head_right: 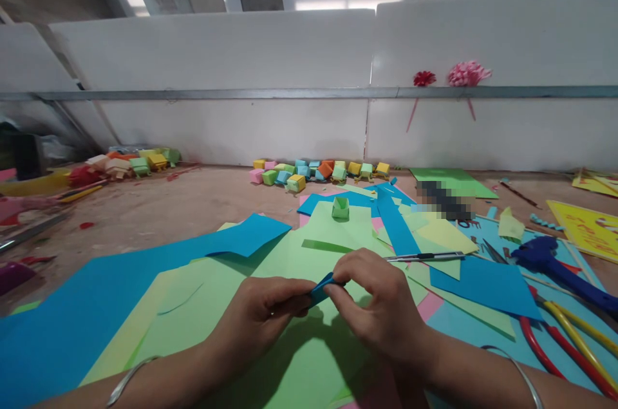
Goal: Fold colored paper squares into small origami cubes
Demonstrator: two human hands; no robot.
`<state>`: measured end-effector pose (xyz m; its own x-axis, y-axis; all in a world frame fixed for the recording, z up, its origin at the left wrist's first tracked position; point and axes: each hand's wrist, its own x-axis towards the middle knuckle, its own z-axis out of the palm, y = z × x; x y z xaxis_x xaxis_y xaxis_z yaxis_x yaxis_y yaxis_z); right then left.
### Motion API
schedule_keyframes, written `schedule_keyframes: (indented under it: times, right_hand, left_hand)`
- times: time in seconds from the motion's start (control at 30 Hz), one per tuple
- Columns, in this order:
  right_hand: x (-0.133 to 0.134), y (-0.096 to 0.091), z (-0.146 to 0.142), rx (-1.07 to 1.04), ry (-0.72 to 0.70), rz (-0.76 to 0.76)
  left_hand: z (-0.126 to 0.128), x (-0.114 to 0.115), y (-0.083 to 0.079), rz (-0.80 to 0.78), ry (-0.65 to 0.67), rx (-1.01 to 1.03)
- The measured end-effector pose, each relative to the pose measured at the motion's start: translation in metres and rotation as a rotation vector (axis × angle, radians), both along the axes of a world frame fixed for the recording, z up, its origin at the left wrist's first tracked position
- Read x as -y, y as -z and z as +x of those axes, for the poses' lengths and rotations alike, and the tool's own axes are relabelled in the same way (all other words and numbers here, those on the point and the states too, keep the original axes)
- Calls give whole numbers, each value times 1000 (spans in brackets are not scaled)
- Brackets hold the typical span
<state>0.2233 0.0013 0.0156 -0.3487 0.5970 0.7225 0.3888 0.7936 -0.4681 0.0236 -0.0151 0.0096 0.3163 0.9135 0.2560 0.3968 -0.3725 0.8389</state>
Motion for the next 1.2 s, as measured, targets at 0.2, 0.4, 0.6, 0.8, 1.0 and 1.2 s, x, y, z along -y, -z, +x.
schedule_keyframes:
  times: [0.2,0.4,0.6,0.8,1.0,1.2]
  right_hand:
    - [0,3,-2,-1,91,-204]
    - [2,3,-4,0,115,-422]
    - [0,0,-3,-79,68,-529]
    - [-1,-8,-4,-27,39,-631]
    - [-4,-8,-3,49,75,-652]
    - [-11,11,-3,227,111,-551]
  left_hand:
    - [0,1,2,11,23,-66]
    - [-2,1,5,39,38,-90]
    - [0,0,-4,-92,2,-134]
    - [-3,-7,-10,-240,-56,-146]
    - [-4,-11,-8,-484,-31,2]
    - [-3,-12,6,-220,-4,-276]
